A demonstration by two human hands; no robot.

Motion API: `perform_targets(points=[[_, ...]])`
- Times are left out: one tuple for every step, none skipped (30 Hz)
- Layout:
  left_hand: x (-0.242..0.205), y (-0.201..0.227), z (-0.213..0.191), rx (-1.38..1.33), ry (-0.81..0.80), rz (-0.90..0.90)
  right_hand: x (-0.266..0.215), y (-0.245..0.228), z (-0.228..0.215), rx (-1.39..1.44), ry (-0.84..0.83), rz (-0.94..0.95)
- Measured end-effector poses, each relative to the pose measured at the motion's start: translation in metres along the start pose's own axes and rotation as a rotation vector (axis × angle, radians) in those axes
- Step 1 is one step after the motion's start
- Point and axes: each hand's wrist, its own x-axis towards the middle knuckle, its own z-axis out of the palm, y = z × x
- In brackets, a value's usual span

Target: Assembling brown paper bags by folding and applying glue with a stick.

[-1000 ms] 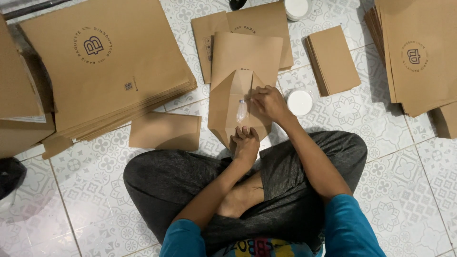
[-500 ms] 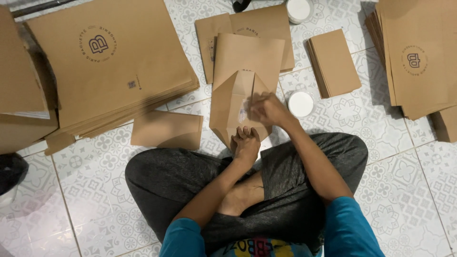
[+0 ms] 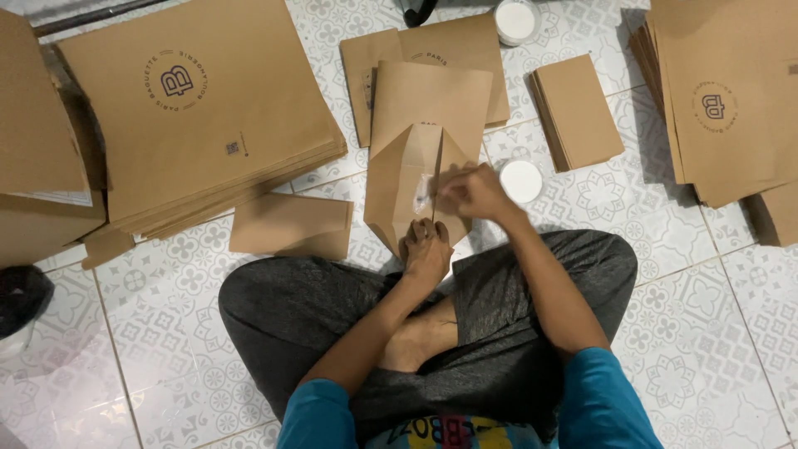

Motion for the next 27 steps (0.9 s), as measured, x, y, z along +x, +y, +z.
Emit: perform_targets(points=[[-0.002, -0.002, 0.003, 0.001, -0.002, 0.001, -0.005, -0.004, -0.017, 0.001, 0.001, 0.002], [-0.001, -0.003, 0.004, -0.012, 0.017, 0.002, -0.008, -0.006, -0.035, 0.086, 0.119, 0.100], [-0.001, -0.004, 0.005, -0.026, 0.035, 0.003, -0.011, -0.008, -0.053, 0.172, 0.239, 0.197], [-0.005, -0.005, 0.003, -0.025, 0.038, 0.004, -0.021, -0.003, -0.068, 0.169, 0.241, 0.196], [-0.010, -0.005, 0.001, -0.036, 0.099, 0.019, -0.031, 0.002, -0.082, 0.117, 0.317, 0.275], [-0.013, -0.005, -0.001, -0.047, 0.161, 0.034, -0.040, 0.008, -0.097, 0.062, 0.393, 0.352], [-0.011, -0.011, -0.001, -0.047, 0.165, 0.036, -0.053, 0.018, -0.105, 0.058, 0.396, 0.350], [-0.009, -0.015, 0.000, -0.150, 0.241, 0.066, -0.067, 0.029, -0.114, -0.024, 0.366, 0.485], [-0.007, -0.019, 0.001, -0.252, 0.315, 0.095, -0.080, 0.040, -0.122, -0.106, 0.336, 0.620], [-0.013, -0.029, -0.015, -0.254, 0.317, 0.098, -0.089, 0.049, -0.122, -0.110, 0.337, 0.620], [-0.018, -0.038, -0.031, -0.112, 0.541, 0.099, -0.098, 0.060, -0.122, -0.087, 0.311, 0.754], [-0.023, -0.047, -0.046, 0.032, 0.761, 0.100, -0.109, 0.070, -0.123, -0.064, 0.282, 0.890], [-0.026, -0.056, -0.060, 0.027, 0.761, 0.103, -0.114, 0.067, -0.124, -0.069, 0.282, 0.893], [-0.028, -0.068, -0.075, -0.088, 0.875, 0.052, -0.115, 0.067, -0.126, -0.048, 0.276, 0.881], [-0.030, -0.079, -0.091, -0.206, 0.988, 0.001, -0.115, 0.066, -0.128, -0.027, 0.269, 0.870], [-0.027, -0.092, -0.085, -0.206, 0.990, 0.004, -0.112, 0.063, -0.128, -0.029, 0.272, 0.870], [-0.024, -0.105, -0.079, -0.297, 0.902, -0.028, -0.110, 0.061, -0.129, -0.023, 0.273, 0.874], [-0.022, -0.119, -0.072, -0.385, 0.809, -0.061, -0.108, 0.057, -0.128, -0.013, 0.271, 0.879], [-0.007, -0.126, -0.054, -0.383, 0.809, -0.059, -0.107, 0.056, -0.129, -0.012, 0.273, 0.881], [0.006, -0.136, -0.036, -0.403, 0.735, -0.067, -0.105, 0.055, -0.128, 0.008, 0.274, 0.861], [0.020, -0.145, -0.018, -0.423, 0.662, -0.075, -0.103, 0.054, -0.127, 0.029, 0.276, 0.841], [0.014, -0.137, -0.024, -0.423, 0.662, -0.079, -0.101, 0.053, -0.127, 0.031, 0.273, 0.839], [0.008, -0.130, -0.030, -0.403, 0.574, -0.098, -0.100, 0.051, -0.126, 0.059, 0.277, 0.837], [0.004, -0.120, -0.037, -0.382, 0.486, -0.110, -0.100, 0.050, -0.128, 0.085, 0.285, 0.840], [0.004, -0.116, -0.035, -0.381, 0.484, -0.108, -0.100, 0.046, -0.129, 0.085, 0.287, 0.842], [0.005, -0.112, -0.034, -0.411, 0.439, -0.102, -0.099, 0.043, -0.131, 0.120, 0.299, 0.839], [0.006, -0.108, -0.033, -0.442, 0.395, -0.095, -0.098, 0.040, -0.133, 0.154, 0.310, 0.836]])
